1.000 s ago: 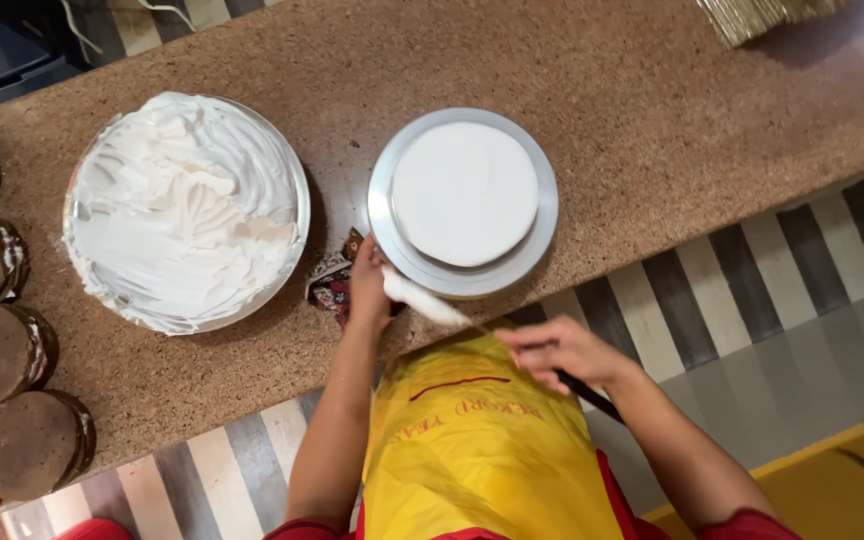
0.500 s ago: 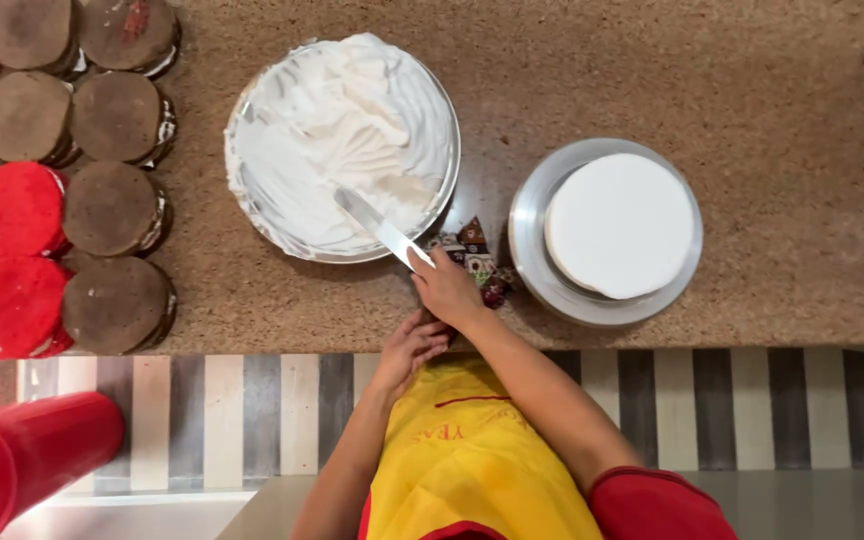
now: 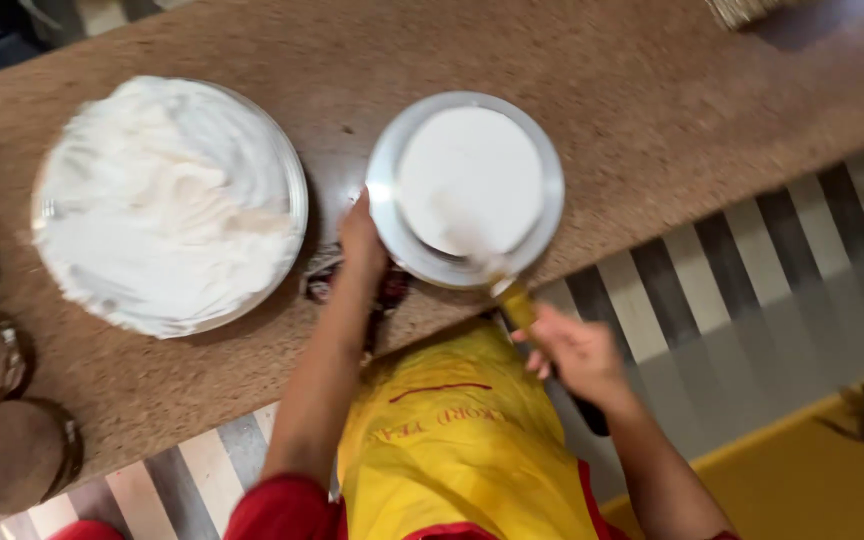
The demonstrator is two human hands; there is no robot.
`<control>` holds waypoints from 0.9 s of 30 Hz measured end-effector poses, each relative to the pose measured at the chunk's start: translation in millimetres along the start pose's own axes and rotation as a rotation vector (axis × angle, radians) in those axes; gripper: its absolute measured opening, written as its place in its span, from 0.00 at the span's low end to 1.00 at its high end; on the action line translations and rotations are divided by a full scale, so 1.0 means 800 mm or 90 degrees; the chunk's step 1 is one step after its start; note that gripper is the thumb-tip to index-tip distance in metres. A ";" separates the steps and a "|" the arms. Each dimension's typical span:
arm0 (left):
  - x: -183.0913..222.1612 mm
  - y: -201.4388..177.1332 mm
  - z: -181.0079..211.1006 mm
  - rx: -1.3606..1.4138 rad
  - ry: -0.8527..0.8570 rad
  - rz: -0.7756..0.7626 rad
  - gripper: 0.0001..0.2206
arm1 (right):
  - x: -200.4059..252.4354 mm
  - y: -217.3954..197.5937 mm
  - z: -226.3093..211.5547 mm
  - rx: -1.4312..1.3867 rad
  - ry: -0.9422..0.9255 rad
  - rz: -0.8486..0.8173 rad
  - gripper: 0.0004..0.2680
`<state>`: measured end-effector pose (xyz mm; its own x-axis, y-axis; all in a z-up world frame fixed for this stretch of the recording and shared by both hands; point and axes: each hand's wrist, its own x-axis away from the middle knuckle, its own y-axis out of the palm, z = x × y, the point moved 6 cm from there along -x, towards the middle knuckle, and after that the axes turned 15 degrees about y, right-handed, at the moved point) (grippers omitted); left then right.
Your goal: The person spoons white frosting from a large bowl onto chocolate cake layers and spreads it with a spatula, rotating the cake on a turntable to coat the top and sides. They stack frosted layers, add dollops of frosting between layers, and smooth the frosting over the assembled cake.
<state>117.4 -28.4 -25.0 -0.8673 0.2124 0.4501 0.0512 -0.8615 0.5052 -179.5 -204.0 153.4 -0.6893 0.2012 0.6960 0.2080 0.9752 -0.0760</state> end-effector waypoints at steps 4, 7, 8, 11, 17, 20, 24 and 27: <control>-0.075 0.003 0.033 -0.166 0.167 -0.098 0.13 | 0.023 -0.119 0.000 -0.172 -0.122 0.211 0.15; 0.086 0.030 0.062 -0.477 0.251 -0.215 0.12 | 0.026 -0.183 0.008 -0.241 -0.195 0.224 0.17; 0.173 0.060 0.070 -0.731 0.276 -0.304 0.13 | 0.022 -0.202 0.006 -0.282 -0.225 0.208 0.18; 0.272 -0.021 -0.041 -0.584 0.204 -0.597 0.05 | 0.022 -0.233 -0.019 -0.474 -0.159 0.056 0.21; 0.320 0.103 -0.005 -0.526 -0.008 -0.469 0.06 | 0.007 -0.291 0.010 -0.607 -0.281 -0.169 0.19; 0.334 0.198 0.006 -0.489 0.102 -0.596 0.05 | 0.031 -0.244 -0.064 -0.309 -0.363 -0.023 0.15; 0.329 0.274 0.034 -0.478 0.206 -0.611 0.09 | 0.063 -0.182 -0.168 0.075 -0.404 0.141 0.11; 0.313 0.297 0.040 -0.363 0.161 -0.527 0.28 | 0.063 -0.142 -0.222 0.300 -0.437 0.203 0.09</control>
<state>-71.9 -164.9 231.5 -0.6065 0.7911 -0.0798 -0.7930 -0.5944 0.1336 -114.8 -321.2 323.7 -0.9426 0.3332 0.0223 0.2583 0.7697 -0.5838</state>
